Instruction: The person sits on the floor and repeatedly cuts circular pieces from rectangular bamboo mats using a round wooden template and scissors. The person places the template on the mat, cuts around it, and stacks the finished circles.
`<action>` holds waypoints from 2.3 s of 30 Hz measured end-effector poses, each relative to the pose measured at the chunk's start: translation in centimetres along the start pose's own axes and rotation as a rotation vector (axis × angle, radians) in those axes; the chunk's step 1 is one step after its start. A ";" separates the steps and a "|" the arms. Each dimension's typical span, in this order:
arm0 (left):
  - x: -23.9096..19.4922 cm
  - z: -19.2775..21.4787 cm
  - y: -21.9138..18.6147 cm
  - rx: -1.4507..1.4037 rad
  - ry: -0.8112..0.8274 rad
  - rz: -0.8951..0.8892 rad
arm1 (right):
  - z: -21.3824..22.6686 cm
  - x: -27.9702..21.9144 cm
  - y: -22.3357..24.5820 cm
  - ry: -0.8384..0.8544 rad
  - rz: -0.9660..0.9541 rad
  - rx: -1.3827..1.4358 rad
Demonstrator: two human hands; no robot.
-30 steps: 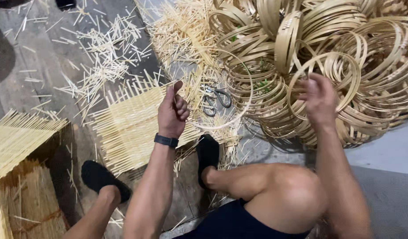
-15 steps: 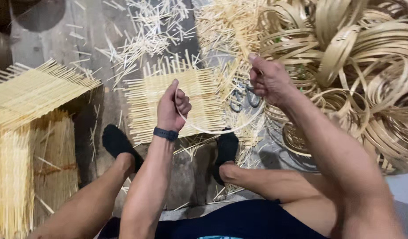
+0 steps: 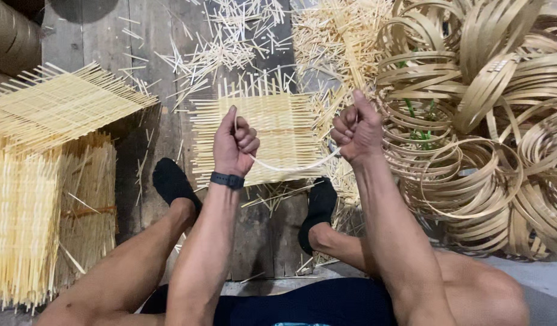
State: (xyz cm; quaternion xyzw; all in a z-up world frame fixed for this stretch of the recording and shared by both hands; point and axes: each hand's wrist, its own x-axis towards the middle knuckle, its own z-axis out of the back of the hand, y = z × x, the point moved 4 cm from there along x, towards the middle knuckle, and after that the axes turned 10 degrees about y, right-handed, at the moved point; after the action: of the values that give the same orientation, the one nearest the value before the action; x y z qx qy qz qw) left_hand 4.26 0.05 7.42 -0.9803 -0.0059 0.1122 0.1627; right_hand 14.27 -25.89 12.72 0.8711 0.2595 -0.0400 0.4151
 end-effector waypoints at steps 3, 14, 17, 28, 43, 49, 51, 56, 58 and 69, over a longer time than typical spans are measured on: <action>0.2 2.3 -0.7 -0.003 -0.050 -0.042 | 0.5 0.1 -1.5 0.036 -0.033 0.012; -0.7 13.4 -3.0 0.810 -0.508 -0.267 | 4.0 4.3 -9.0 -0.200 0.055 -1.029; -0.9 16.4 -3.7 1.500 -0.564 -0.405 | 5.2 6.2 -12.5 -0.179 0.136 -1.338; -0.2 20.5 -3.6 1.613 -0.585 -0.198 | 7.2 7.0 -14.7 -0.215 0.089 -1.418; 0.5 19.8 -3.8 1.450 -0.683 -0.031 | 7.1 7.1 -14.7 -0.215 0.076 -1.434; 0.6 20.7 -4.5 1.425 -0.665 0.061 | 6.9 7.1 -14.6 -0.205 0.080 -1.425; 0.8 20.9 -4.7 1.437 -0.639 0.051 | 7.1 7.1 -14.8 -0.200 0.074 -1.410; 0.8 21.3 -4.3 1.412 -0.659 0.046 | 8.6 7.8 -14.8 -0.169 -0.007 -1.385; 0.3 21.8 -3.8 1.487 -0.682 0.100 | 9.6 7.8 -15.2 -0.126 -0.040 -1.340; 1.3 19.7 -5.2 1.450 -0.645 0.309 | 5.5 7.4 -12.8 -0.033 -0.193 -1.517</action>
State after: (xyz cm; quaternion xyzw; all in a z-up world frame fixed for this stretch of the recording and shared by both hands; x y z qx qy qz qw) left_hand 1.25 11.30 -9.30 -0.5401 0.1571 0.3867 0.7308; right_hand 15.28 -20.24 -2.01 0.3202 0.2849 0.1000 0.8979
